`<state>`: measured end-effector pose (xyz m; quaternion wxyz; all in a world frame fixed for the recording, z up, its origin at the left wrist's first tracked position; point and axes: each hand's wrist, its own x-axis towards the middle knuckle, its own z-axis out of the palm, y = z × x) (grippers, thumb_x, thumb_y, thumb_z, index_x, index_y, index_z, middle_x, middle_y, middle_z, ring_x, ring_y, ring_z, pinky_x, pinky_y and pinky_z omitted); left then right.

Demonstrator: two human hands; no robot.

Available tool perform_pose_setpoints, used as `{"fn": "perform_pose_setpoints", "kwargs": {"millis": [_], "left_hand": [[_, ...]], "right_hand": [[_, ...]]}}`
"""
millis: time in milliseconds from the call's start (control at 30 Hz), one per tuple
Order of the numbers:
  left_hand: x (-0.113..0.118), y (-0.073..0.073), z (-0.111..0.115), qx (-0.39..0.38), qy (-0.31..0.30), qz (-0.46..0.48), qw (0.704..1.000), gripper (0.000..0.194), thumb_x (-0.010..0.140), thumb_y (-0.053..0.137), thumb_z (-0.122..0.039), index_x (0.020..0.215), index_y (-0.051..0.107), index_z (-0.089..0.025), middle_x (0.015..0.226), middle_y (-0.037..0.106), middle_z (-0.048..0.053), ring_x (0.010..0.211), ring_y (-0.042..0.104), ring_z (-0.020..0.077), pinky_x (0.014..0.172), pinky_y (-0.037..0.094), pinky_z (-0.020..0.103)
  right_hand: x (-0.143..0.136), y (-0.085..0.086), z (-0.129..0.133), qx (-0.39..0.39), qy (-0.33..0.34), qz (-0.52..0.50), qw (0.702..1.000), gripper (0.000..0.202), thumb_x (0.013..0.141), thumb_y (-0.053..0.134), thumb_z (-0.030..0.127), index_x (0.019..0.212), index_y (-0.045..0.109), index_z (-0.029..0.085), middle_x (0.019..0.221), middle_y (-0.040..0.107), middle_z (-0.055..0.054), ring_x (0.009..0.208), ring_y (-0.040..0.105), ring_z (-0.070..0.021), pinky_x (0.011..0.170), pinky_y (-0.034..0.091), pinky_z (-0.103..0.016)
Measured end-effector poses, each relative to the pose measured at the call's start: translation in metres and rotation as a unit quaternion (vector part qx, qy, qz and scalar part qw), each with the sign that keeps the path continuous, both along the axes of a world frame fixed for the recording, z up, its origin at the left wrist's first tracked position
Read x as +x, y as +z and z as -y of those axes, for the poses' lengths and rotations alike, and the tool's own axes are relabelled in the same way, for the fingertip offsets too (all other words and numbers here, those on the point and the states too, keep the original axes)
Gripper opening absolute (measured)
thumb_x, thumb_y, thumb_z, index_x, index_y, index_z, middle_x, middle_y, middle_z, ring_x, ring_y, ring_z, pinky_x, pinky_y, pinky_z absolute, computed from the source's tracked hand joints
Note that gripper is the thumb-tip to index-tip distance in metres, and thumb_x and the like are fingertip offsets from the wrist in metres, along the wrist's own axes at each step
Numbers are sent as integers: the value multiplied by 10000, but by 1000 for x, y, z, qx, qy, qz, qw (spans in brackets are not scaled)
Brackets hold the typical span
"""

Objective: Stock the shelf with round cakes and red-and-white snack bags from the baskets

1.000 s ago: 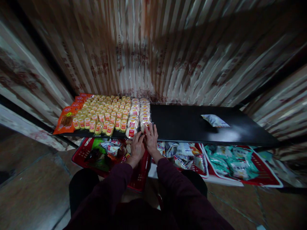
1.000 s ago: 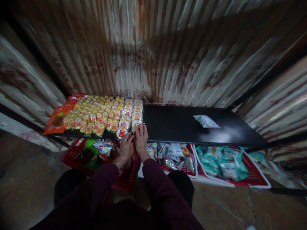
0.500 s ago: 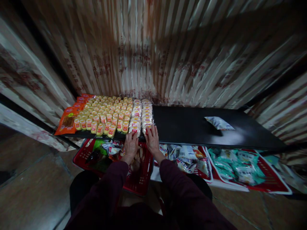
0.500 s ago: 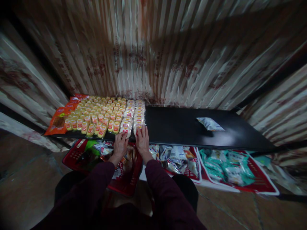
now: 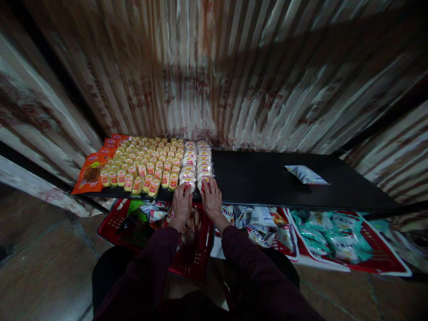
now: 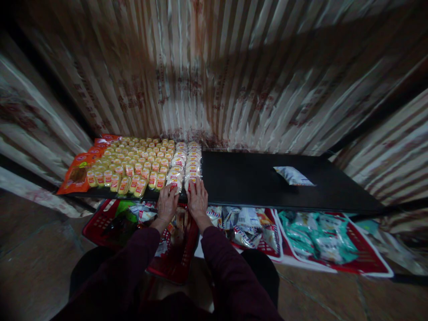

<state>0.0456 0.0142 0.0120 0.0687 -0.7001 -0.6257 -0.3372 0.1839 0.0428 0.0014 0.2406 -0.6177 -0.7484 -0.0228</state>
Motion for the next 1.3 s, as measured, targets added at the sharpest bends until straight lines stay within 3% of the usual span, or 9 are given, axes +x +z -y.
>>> {"fn": "perform_pose_setpoints", "kwargs": {"millis": [433,633,833,1067,1300], "left_hand": [[-2,-13,10,7,-22,15,1000,349,875,493,-187,1215,563,-140,1275,499,153,1220,419,274,1028,416,442],[-3,-13,8,9,-27,25,999,323,885,476,-170,1191,580,-155,1232,514,140,1170,442,259,996,447,424],[-3,-10,1,-1,-21,24,999,303,877,471,-145,1151,600,-164,1184,531,136,1143,456,248,982,453,407],[-4,-14,6,-5,-27,39,999,341,887,465,-167,1213,564,-173,1222,506,139,1178,443,249,999,432,434],[-3,-12,13,1,-26,48,999,352,896,457,-185,1236,550,-172,1247,486,142,1193,435,258,1001,428,442]], "right_hand": [[3,-1,7,15,6,-17,1000,488,938,403,292,1422,367,231,1565,153,-112,1438,83,-311,1069,304,-463],[5,-5,8,15,5,-21,1000,481,937,414,297,1414,377,250,1576,91,-108,1428,135,-308,1068,310,-457],[3,-1,7,-9,-4,-30,1000,483,930,425,296,1409,385,255,1566,140,-125,1405,210,-311,1037,343,-466],[8,-5,9,10,28,-56,998,488,929,411,287,1415,377,265,1583,70,-60,1442,46,-296,1098,270,-494],[13,-4,17,9,47,-60,997,492,938,380,287,1426,358,235,1577,101,-73,1443,33,-281,1119,244,-478]]}}
